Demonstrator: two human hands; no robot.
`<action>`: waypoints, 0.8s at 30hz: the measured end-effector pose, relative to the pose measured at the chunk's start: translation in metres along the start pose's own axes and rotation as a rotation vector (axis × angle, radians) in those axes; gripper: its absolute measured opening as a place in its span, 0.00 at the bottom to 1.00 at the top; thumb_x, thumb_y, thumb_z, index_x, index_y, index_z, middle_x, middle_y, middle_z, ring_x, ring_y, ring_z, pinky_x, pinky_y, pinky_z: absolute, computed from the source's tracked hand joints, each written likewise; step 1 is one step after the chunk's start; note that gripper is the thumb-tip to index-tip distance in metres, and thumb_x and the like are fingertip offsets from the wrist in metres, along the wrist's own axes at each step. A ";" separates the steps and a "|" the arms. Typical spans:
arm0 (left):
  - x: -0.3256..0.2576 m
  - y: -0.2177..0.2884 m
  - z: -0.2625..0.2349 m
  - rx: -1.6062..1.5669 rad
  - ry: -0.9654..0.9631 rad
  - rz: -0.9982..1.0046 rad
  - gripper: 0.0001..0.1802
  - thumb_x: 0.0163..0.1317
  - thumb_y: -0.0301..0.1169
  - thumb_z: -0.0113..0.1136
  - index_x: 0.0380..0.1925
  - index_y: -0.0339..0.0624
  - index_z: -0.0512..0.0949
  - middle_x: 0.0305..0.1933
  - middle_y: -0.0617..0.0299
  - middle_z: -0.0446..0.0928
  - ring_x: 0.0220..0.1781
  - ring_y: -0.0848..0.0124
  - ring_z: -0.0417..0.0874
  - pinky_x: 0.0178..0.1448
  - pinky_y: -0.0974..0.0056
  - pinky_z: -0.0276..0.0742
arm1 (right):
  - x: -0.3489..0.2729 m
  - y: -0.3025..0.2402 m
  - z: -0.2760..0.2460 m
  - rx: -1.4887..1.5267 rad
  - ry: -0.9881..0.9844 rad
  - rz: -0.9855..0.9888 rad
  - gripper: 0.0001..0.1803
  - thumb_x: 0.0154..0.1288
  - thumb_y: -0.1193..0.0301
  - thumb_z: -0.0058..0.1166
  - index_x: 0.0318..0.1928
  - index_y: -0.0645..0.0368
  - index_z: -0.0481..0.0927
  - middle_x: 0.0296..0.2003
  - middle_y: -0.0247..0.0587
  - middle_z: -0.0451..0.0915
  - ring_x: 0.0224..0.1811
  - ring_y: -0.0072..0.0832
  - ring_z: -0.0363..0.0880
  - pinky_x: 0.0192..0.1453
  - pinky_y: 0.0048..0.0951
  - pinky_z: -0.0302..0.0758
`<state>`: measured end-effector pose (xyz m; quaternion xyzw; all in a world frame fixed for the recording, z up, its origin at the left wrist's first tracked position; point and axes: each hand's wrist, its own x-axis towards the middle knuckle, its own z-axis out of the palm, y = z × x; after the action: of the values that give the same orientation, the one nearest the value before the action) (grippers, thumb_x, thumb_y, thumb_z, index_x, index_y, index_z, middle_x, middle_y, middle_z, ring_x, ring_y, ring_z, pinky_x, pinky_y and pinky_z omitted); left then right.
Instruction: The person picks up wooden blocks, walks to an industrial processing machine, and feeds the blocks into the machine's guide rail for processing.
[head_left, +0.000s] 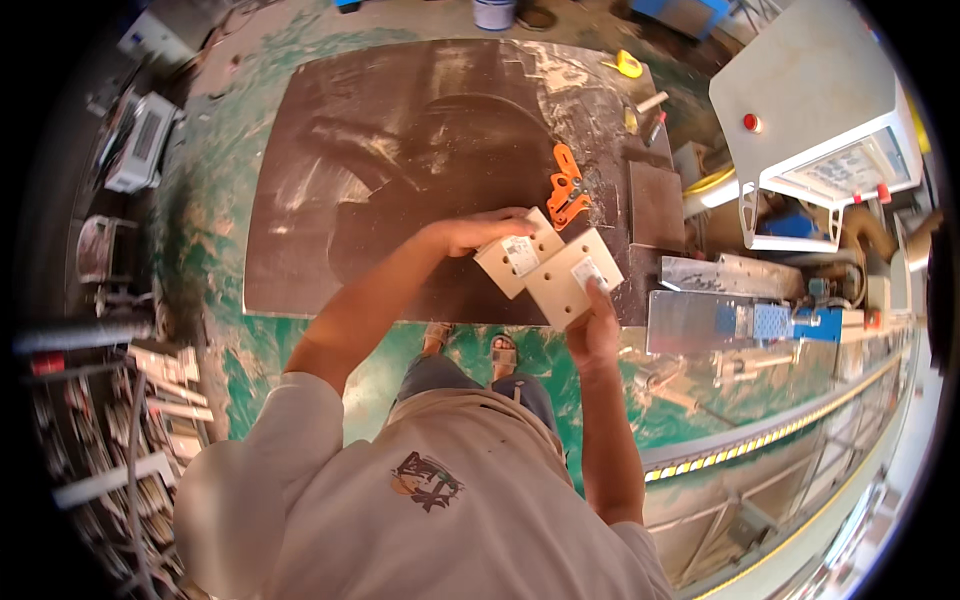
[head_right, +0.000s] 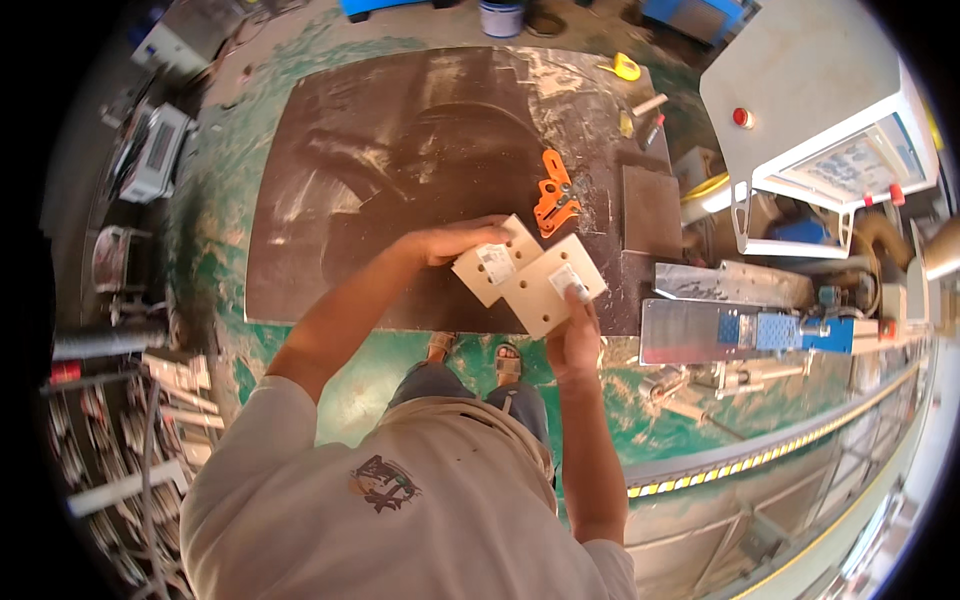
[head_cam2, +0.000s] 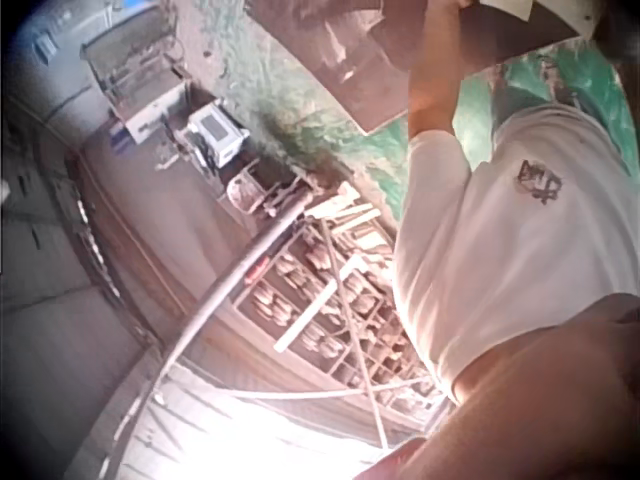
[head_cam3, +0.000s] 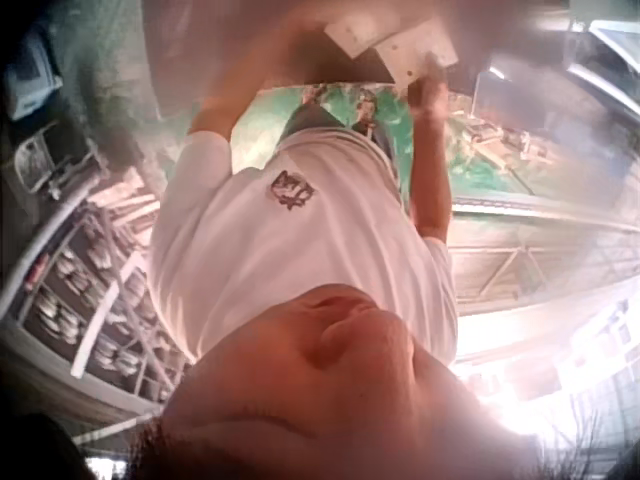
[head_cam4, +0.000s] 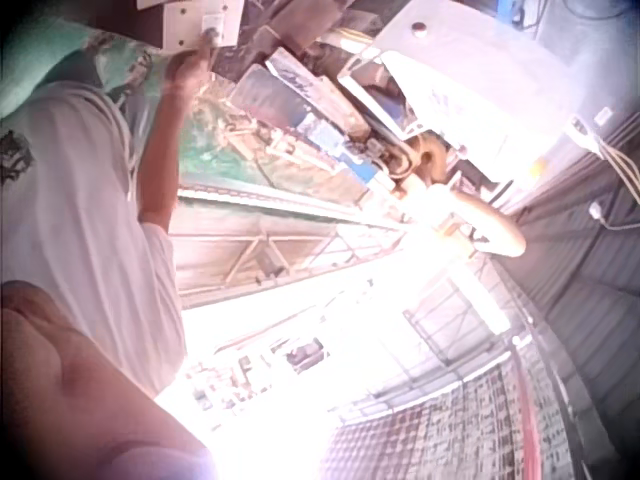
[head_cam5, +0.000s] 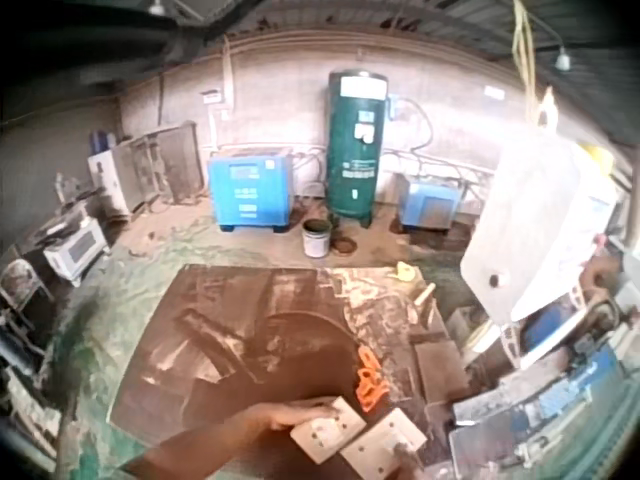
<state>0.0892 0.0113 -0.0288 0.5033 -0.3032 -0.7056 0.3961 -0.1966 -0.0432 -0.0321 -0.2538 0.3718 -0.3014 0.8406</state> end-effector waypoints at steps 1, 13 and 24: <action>0.000 0.004 -0.018 0.000 -0.053 -0.054 0.45 0.73 0.56 0.62 0.81 0.45 0.61 0.72 0.59 0.75 0.72 0.68 0.77 0.73 0.58 0.74 | -0.002 0.004 -0.008 0.008 0.049 -0.039 0.24 0.82 0.65 0.53 0.72 0.59 0.72 0.63 0.39 0.82 0.65 0.33 0.83 0.69 0.39 0.79; -0.012 0.005 -0.092 -0.079 -0.004 -0.014 0.34 0.81 0.50 0.56 0.78 0.45 0.67 0.66 0.64 0.80 0.66 0.75 0.80 0.70 0.64 0.75 | -0.044 0.068 0.098 0.088 0.468 -0.212 0.16 0.80 0.67 0.56 0.62 0.60 0.79 0.50 0.37 0.85 0.48 0.26 0.86 0.49 0.32 0.84; -0.019 0.004 -0.087 -0.011 0.028 0.058 0.36 0.80 0.53 0.57 0.77 0.40 0.68 0.73 0.56 0.76 0.74 0.68 0.75 0.76 0.59 0.70 | -0.070 0.086 0.155 0.230 0.512 -0.319 0.23 0.83 0.61 0.50 0.69 0.62 0.75 0.57 0.40 0.84 0.58 0.31 0.84 0.62 0.35 0.81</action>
<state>0.1767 0.0232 -0.0432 0.5022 -0.3082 -0.6882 0.4233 -0.0866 0.0962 0.0371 -0.1282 0.4901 -0.5235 0.6850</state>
